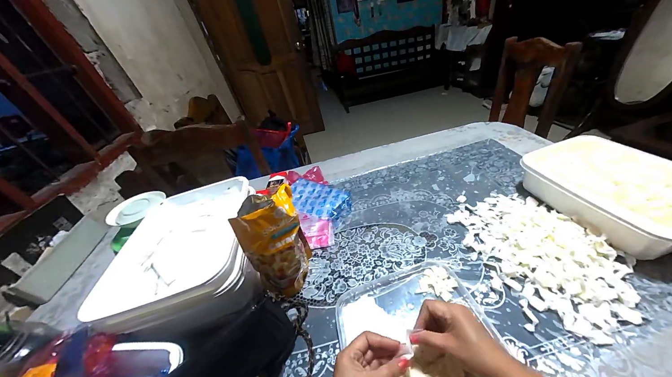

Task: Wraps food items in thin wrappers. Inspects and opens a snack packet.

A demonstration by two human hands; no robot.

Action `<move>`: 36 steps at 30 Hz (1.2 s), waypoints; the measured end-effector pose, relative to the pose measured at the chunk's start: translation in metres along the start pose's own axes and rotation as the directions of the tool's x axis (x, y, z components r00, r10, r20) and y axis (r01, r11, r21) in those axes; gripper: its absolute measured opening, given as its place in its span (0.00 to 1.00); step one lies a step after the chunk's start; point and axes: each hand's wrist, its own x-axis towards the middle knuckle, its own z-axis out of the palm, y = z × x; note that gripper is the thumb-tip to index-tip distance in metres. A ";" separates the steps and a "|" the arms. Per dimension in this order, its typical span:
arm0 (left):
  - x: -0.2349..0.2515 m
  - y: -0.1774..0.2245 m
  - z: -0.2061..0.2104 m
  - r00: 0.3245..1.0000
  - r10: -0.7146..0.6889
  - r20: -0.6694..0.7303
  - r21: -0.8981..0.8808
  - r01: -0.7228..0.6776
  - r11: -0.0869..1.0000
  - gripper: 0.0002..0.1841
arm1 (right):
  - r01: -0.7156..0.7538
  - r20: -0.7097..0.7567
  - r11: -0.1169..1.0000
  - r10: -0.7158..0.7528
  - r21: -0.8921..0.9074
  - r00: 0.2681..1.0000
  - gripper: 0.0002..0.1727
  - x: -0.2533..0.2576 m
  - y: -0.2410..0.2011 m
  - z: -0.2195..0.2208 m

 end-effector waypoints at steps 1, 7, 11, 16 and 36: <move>0.000 -0.001 0.001 1.000 -0.012 -0.020 -0.056 0.010 0.998 0.13 | 0.026 0.028 0.998 -0.024 -0.057 0.999 0.11 -0.002 -0.003 0.002; 0.003 -0.013 0.006 0.995 0.002 -0.100 -0.147 -0.017 0.989 0.16 | 0.219 0.072 0.966 -0.230 0.137 0.971 0.10 -0.008 -0.001 0.013; 0.000 -0.009 0.003 0.997 0.071 0.023 -0.099 -0.068 0.993 0.13 | 0.146 -0.017 0.988 -0.146 0.053 0.989 0.11 -0.001 0.005 0.004; 0.006 -0.007 -0.003 0.989 0.105 -0.104 0.062 -0.099 0.993 0.08 | 0.550 0.063 0.734 -0.577 -0.397 0.815 0.07 -0.007 0.007 0.024; 0.005 -0.004 -0.017 0.980 -0.021 0.197 0.759 -0.139 0.636 0.12 | 0.135 0.181 0.835 -0.043 -0.534 0.983 0.10 0.015 0.022 -0.008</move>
